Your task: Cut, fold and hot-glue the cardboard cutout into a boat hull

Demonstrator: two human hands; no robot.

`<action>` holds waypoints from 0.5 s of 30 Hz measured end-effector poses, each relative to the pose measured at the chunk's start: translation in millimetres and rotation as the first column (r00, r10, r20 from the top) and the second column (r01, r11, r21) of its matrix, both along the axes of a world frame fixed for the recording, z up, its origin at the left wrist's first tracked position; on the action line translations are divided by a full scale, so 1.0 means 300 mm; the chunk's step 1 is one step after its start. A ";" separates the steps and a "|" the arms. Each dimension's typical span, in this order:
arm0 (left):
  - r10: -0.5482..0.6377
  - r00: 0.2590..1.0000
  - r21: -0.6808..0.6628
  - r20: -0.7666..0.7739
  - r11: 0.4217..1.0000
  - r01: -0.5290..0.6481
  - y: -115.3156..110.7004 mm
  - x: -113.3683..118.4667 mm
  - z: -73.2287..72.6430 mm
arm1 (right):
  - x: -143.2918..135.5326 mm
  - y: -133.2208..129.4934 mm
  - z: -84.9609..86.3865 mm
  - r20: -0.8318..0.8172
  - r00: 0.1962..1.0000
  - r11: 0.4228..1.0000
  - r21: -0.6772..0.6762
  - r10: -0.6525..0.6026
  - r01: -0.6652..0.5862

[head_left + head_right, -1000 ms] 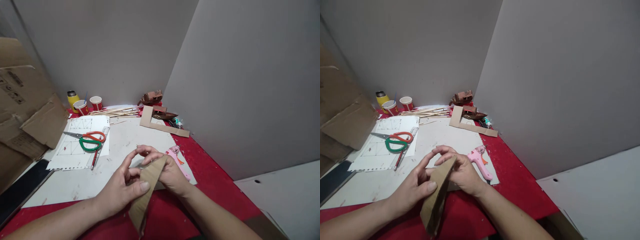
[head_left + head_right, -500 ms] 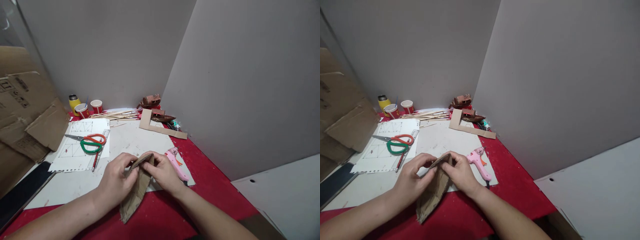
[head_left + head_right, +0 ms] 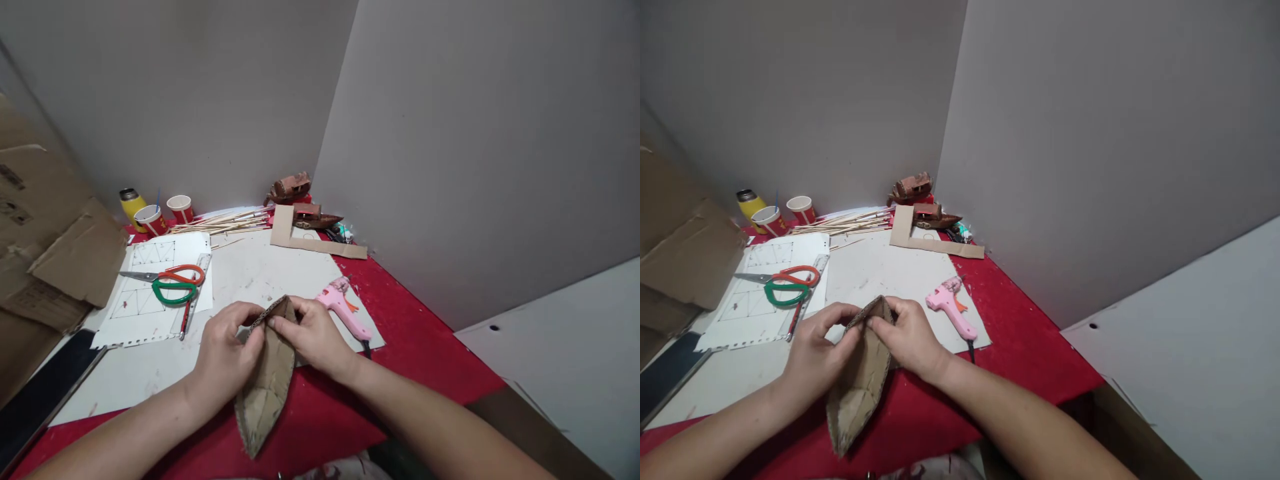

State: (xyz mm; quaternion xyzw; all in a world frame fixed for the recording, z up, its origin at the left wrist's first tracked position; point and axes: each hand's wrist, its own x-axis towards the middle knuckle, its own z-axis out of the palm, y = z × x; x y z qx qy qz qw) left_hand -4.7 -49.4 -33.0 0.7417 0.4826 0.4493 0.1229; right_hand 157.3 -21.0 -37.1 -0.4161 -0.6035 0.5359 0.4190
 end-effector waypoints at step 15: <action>0.116 0.993 -0.092 0.003 0.989 -0.115 0.038 -0.001 0.002 | 0.013 0.011 0.025 -0.020 0.995 0.991 -0.092 0.099 -0.100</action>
